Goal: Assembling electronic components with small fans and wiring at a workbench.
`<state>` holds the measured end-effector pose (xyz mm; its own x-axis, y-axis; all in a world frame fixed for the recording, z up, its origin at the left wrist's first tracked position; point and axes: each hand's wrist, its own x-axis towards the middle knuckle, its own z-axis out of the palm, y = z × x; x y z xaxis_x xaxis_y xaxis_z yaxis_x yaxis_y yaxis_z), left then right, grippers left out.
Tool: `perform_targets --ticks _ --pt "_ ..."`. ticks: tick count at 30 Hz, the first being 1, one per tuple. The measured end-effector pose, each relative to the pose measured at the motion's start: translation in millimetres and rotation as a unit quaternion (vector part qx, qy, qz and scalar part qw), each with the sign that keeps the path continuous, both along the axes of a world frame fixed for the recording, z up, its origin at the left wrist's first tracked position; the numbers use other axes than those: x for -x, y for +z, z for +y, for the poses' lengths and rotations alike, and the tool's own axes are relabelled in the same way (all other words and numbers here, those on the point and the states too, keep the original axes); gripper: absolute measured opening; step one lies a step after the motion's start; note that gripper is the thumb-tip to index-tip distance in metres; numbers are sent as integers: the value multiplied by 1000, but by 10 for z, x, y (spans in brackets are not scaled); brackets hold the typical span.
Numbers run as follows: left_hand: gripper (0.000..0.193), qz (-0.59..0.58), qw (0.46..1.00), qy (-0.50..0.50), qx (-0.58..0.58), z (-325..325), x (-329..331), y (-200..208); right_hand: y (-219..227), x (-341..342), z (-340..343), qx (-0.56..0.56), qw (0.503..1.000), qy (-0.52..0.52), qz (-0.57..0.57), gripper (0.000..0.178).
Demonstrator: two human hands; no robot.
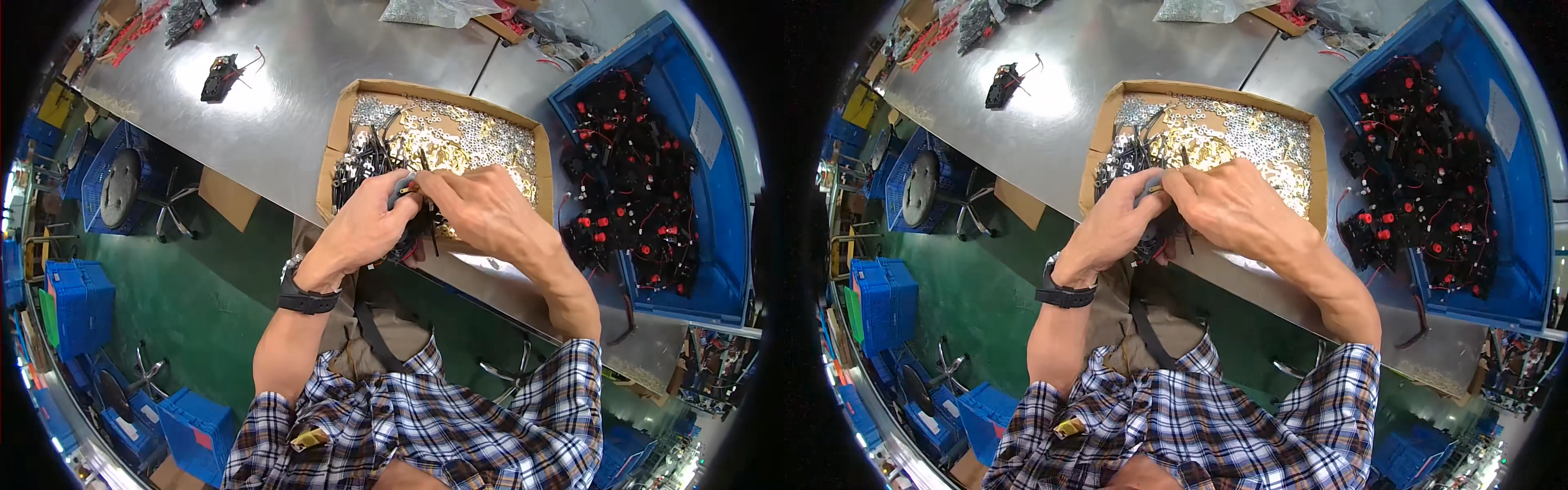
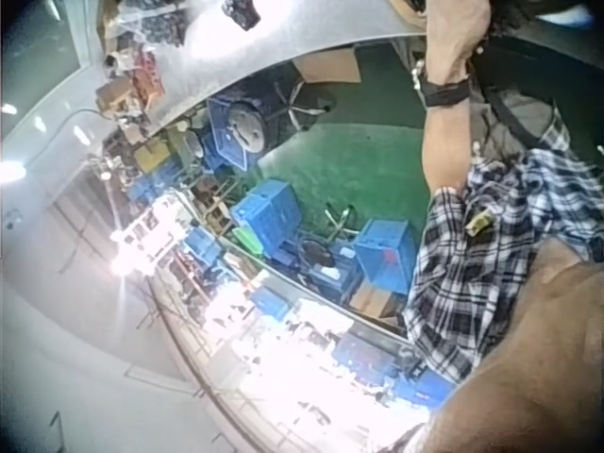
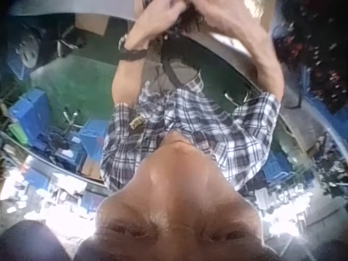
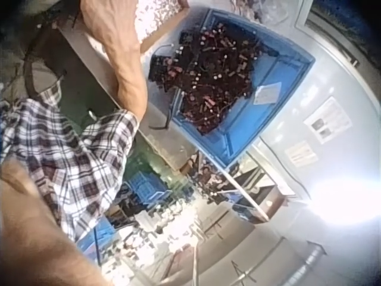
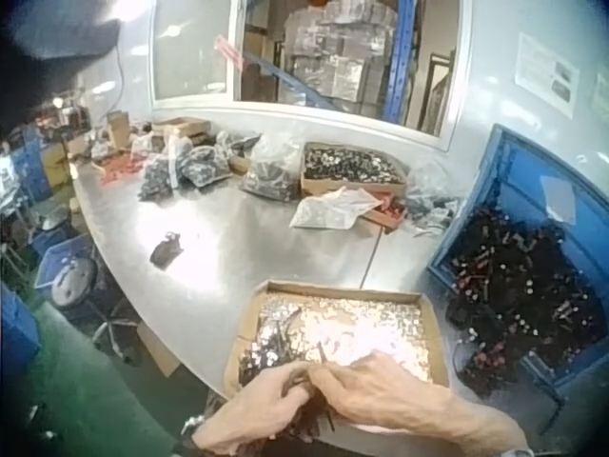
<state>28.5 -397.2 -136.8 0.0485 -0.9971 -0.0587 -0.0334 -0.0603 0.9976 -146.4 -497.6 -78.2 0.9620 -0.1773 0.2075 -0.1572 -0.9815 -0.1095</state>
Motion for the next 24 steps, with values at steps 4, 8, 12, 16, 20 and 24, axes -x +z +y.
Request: perform_targets --ticks 4,8,12,16,20,24 --pt "33 4 1000 -11 -26 15 9 27 5 29 -26 -5 1000 18 -3 39" --pt "32 8 1000 -11 -23 27 10 73 29 15 -50 -7 999 36 -2 39" --pt "28 57 995 -25 -72 52 40 250 20 24 -58 -3 1000 30 -6 29" --pt "27 63 992 -68 -82 38 20 292 4 12 -60 18 1000 8 5 16" --pt "28 81 992 -61 -78 71 21 296 -44 -42 -77 -38 999 -18 21 14" --pt "25 102 989 -64 -88 56 0 292 -25 -86 -49 -99 988 -30 -112 18"
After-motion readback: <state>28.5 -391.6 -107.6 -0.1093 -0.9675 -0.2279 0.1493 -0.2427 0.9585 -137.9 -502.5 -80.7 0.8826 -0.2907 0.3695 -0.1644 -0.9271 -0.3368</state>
